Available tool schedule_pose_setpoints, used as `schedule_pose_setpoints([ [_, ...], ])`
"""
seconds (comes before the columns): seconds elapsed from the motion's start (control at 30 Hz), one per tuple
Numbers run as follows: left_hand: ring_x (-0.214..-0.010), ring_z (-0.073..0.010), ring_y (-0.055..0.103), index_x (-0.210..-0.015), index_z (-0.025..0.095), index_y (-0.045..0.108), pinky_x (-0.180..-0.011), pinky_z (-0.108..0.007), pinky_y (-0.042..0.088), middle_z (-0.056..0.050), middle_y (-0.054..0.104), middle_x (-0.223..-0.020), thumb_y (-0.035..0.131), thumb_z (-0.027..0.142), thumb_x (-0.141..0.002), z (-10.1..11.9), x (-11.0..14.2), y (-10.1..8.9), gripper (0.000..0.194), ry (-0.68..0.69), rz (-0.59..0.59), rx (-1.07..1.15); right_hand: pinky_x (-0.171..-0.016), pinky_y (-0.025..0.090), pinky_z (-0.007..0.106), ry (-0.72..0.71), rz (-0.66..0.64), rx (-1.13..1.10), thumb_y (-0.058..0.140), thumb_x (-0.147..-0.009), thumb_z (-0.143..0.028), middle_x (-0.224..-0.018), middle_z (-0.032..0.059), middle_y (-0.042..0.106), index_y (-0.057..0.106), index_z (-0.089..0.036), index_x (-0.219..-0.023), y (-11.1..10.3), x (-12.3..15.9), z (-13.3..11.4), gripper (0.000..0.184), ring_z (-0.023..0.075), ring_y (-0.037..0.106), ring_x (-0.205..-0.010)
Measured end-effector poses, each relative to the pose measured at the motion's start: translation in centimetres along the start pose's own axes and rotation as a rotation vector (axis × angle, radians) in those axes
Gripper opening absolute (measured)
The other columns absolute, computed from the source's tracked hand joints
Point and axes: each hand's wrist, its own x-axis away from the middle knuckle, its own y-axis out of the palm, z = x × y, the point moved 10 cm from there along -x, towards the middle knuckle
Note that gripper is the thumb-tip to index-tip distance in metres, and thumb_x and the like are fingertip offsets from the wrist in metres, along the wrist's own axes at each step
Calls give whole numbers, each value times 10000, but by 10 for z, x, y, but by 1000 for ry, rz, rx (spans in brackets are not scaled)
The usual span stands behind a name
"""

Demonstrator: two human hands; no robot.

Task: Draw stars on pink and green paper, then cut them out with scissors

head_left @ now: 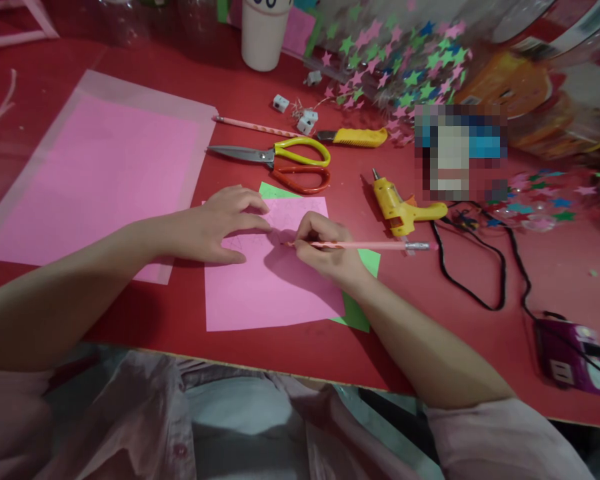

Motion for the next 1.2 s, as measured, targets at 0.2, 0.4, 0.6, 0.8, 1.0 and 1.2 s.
schedule_pose_setpoints([
  [0.2,-1353,-322,373,-1349,272,582,-1161,-504,296,-103,472,-1412,645,338,-837,0,-1,0,520,-9,-8,7,-503,262,237,-13,-1,-14,524,-689,-121,-567,-61,418,403,-222,-633,0,0,-2,168,84,335,-537],
  [0.4,-1357,-308,371,-1350,281,578,-1162,-502,299,-96,464,-1412,636,354,-841,0,-1,0,518,-10,-20,7,-505,261,238,-5,14,28,528,-676,-116,-565,-60,415,402,-221,-628,-1,0,1,171,86,336,-540],
  [0.6,-1350,-324,379,-1327,267,596,-1160,-513,302,-108,477,-1409,646,344,-837,0,0,0,498,-5,0,1,-515,283,237,3,17,8,538,-721,-138,-577,-61,435,430,-219,-651,3,1,1,152,84,352,-543],
  [0.8,-1369,-329,366,-1333,253,587,-1167,-513,294,-114,470,-1422,648,340,-836,-1,0,1,509,-9,0,-2,-534,304,242,-25,7,-36,561,-762,-159,-606,-59,466,464,-213,-685,6,2,-4,136,81,377,-551],
  [1.0,-1370,-325,361,-1326,266,589,-1166,-505,297,-99,472,-1427,649,350,-837,-2,0,1,500,-26,-7,10,-566,324,251,13,-19,-48,568,-794,-177,-623,-50,494,471,-214,-711,10,3,-3,133,94,421,-590],
  [1.2,-1367,-320,369,-1332,246,586,-1170,-501,296,-112,473,-1419,652,347,-836,-2,0,1,510,-15,-1,0,-567,330,243,26,-13,-47,573,-813,-210,-636,-49,511,491,-210,-728,11,4,-1,118,89,426,-590],
])
